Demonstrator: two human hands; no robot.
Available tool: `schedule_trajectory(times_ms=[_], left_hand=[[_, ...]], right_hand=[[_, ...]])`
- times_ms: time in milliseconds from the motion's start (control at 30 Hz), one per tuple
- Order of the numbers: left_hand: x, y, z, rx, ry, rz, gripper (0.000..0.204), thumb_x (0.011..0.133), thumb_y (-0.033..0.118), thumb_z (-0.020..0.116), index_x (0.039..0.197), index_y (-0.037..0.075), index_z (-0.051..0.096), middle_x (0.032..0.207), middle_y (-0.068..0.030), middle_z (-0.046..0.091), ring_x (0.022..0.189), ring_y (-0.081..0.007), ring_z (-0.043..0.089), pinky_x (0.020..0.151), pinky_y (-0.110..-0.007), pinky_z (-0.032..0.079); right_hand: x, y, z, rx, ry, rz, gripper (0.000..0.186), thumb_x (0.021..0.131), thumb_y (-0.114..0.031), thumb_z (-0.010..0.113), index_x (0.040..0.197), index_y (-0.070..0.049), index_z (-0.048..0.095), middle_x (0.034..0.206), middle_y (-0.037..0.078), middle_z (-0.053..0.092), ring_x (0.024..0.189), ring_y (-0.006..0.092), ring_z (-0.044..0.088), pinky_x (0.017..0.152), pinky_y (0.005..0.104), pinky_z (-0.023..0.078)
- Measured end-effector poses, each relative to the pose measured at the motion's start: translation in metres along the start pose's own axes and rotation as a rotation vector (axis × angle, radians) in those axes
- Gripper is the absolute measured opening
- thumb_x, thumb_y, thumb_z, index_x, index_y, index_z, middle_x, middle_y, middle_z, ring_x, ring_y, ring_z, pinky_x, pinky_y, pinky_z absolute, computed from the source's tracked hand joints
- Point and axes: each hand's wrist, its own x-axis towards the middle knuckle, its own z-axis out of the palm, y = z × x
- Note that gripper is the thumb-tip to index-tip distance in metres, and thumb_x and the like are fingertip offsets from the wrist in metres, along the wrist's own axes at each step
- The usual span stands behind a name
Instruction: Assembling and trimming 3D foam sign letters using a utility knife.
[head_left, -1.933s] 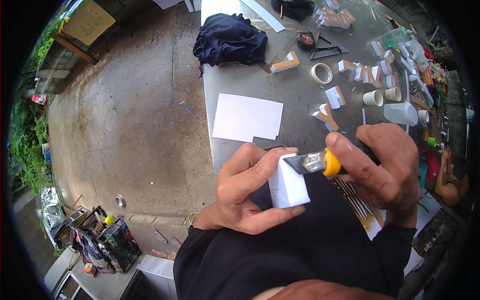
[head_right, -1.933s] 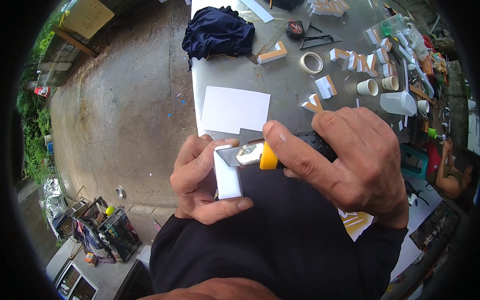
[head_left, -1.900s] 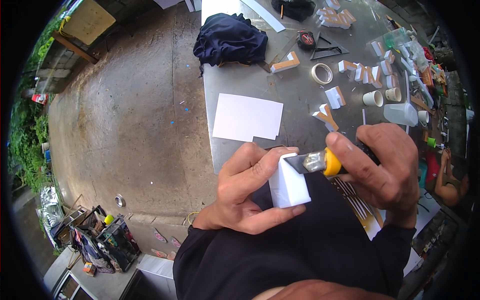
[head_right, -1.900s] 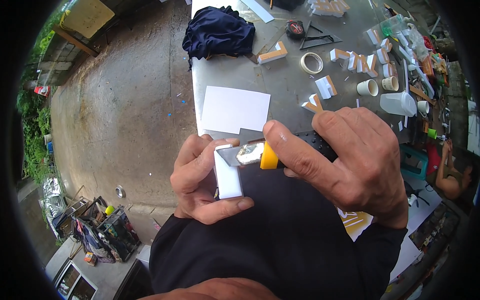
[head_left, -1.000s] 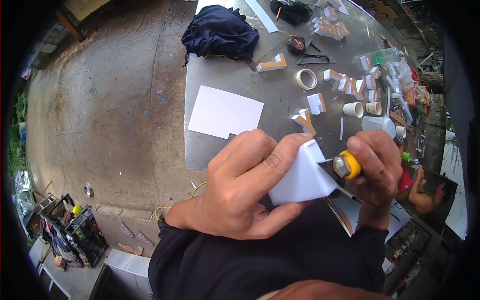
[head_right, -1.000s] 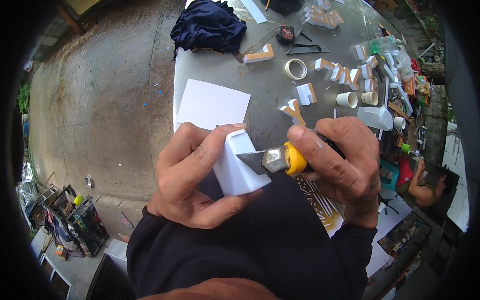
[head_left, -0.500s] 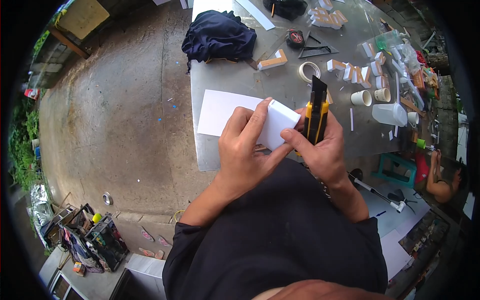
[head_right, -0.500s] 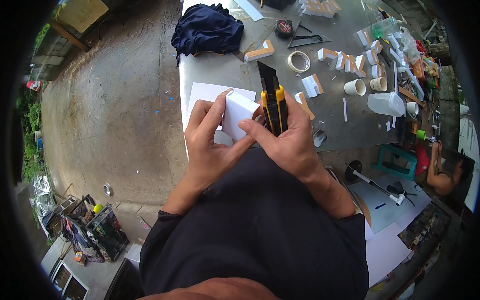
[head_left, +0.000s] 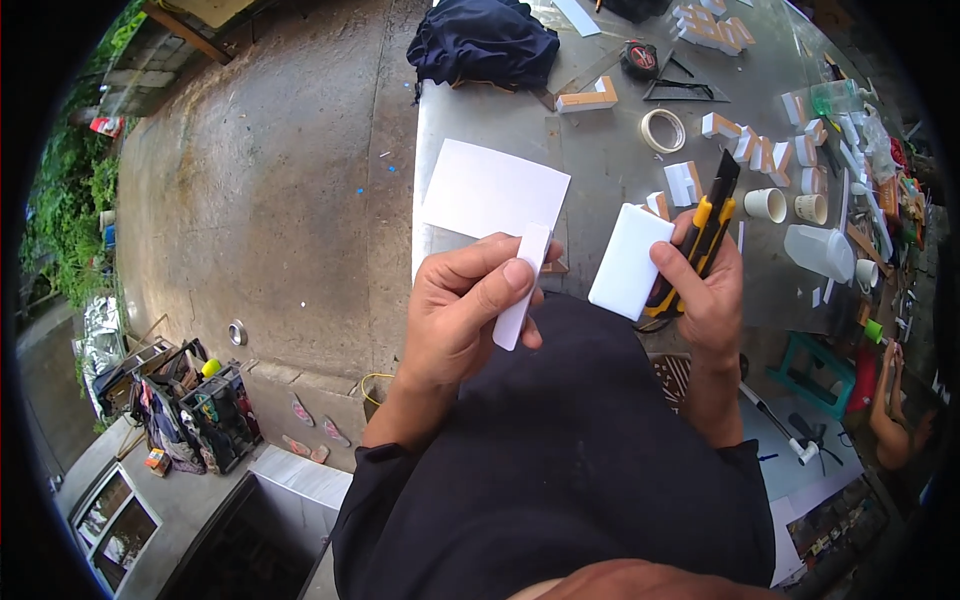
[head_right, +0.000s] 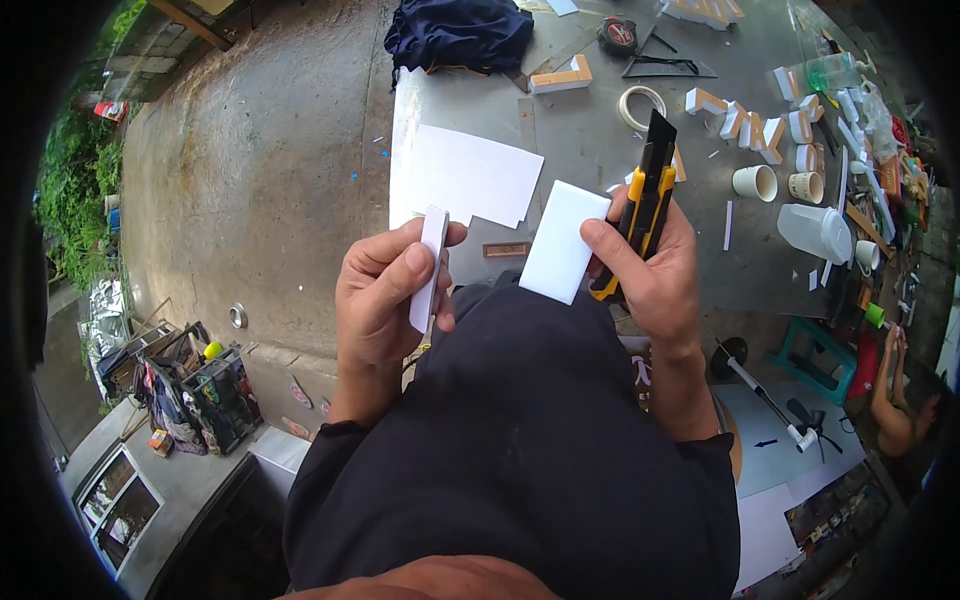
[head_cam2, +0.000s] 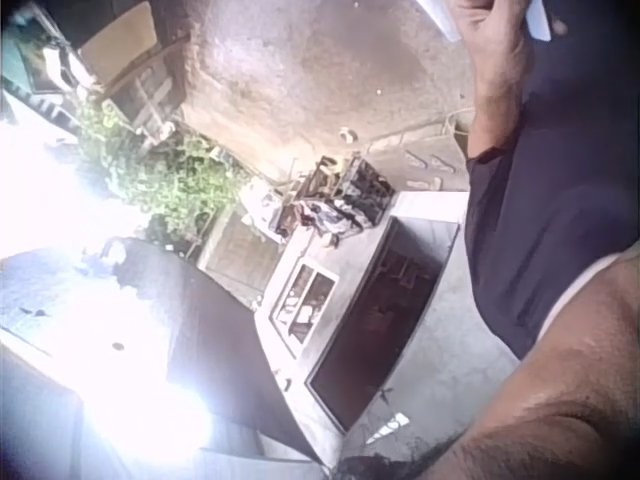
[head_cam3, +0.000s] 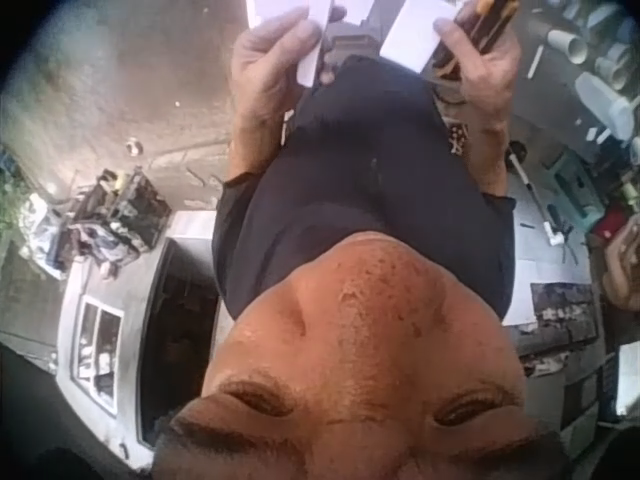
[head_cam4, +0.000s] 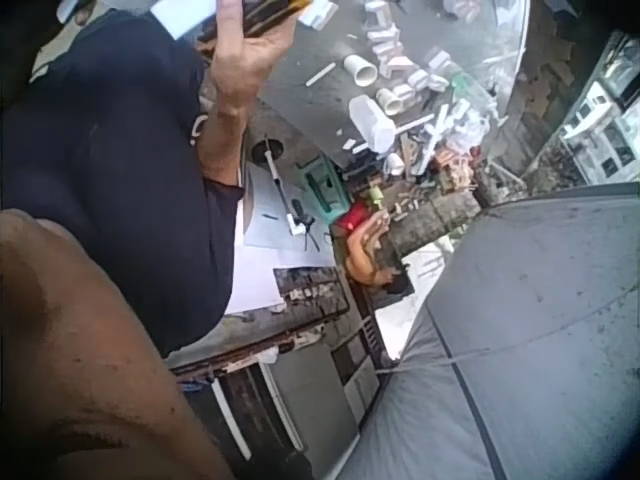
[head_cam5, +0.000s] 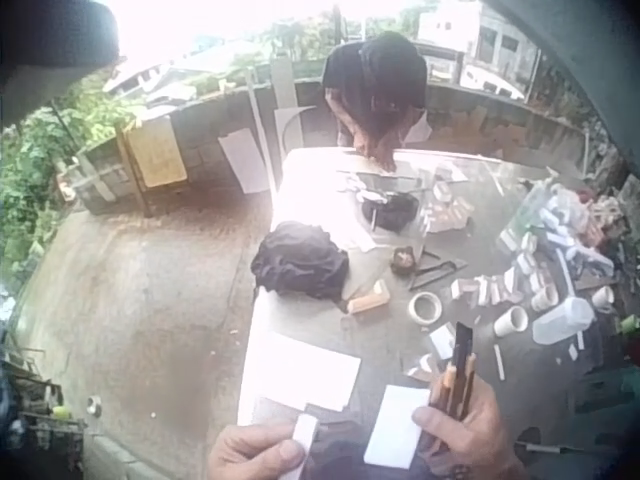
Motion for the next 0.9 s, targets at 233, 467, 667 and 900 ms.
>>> schedule_trajectory(times_ms=[233, 467, 667, 900], left_hand=[[-0.026, 0.016, 0.053, 0.252, 0.105, 0.073, 0.038, 0.090, 0.018, 0.073, 0.104, -0.017, 0.071, 0.082, -0.0164, 0.062, 0.049, -0.0197, 0.064, 0.043, -0.028, 0.056], [-0.034, 0.002, 0.072, 0.285, 0.173, 0.078, 0.039, 0.089, 0.019, 0.075, 0.102, -0.018, 0.072, 0.079, -0.0126, 0.057, 0.048, -0.0196, 0.064, 0.041, -0.028, 0.056], [-0.031, -0.018, 0.067, 0.344, 0.242, 0.109, 0.037, 0.093, 0.012, 0.074, 0.122, -0.010, 0.068, 0.081, -0.0071, 0.063, 0.063, -0.0121, 0.064, 0.055, -0.024, 0.051], [0.017, -0.101, -0.049, 0.785, 0.593, 0.117, 0.032, 0.091, 0.016, 0.080, 0.119, 0.002, 0.074, 0.081, -0.0029, 0.067, 0.071, -0.0085, 0.060, 0.066, -0.023, 0.049]], right_hand=[[0.052, 0.136, -0.089, -0.235, 0.047, 0.281, 0.017, 0.093, -0.011, 0.075, 0.096, -0.005, 0.060, 0.072, 0.002, 0.063, 0.063, 0.0103, 0.063, 0.058, 0.0265, 0.051], [0.066, 0.225, -0.124, -0.473, 0.030, 0.356, 0.022, 0.089, -0.014, 0.075, 0.099, -0.002, 0.059, 0.071, 0.002, 0.063, 0.060, 0.0085, 0.063, 0.055, 0.0266, 0.051], [0.072, 0.247, -0.138, -0.852, -0.021, 0.081, 0.035, 0.089, -0.021, 0.075, 0.109, 0.002, 0.057, 0.078, 0.017, 0.067, 0.071, 0.0372, 0.068, 0.068, 0.0469, 0.054], [0.063, 0.234, -0.126, -1.172, -0.124, -0.002, 0.036, 0.099, -0.026, 0.065, 0.117, 0.002, 0.052, 0.093, 0.029, 0.067, 0.090, 0.0514, 0.064, 0.077, 0.0583, 0.048]])
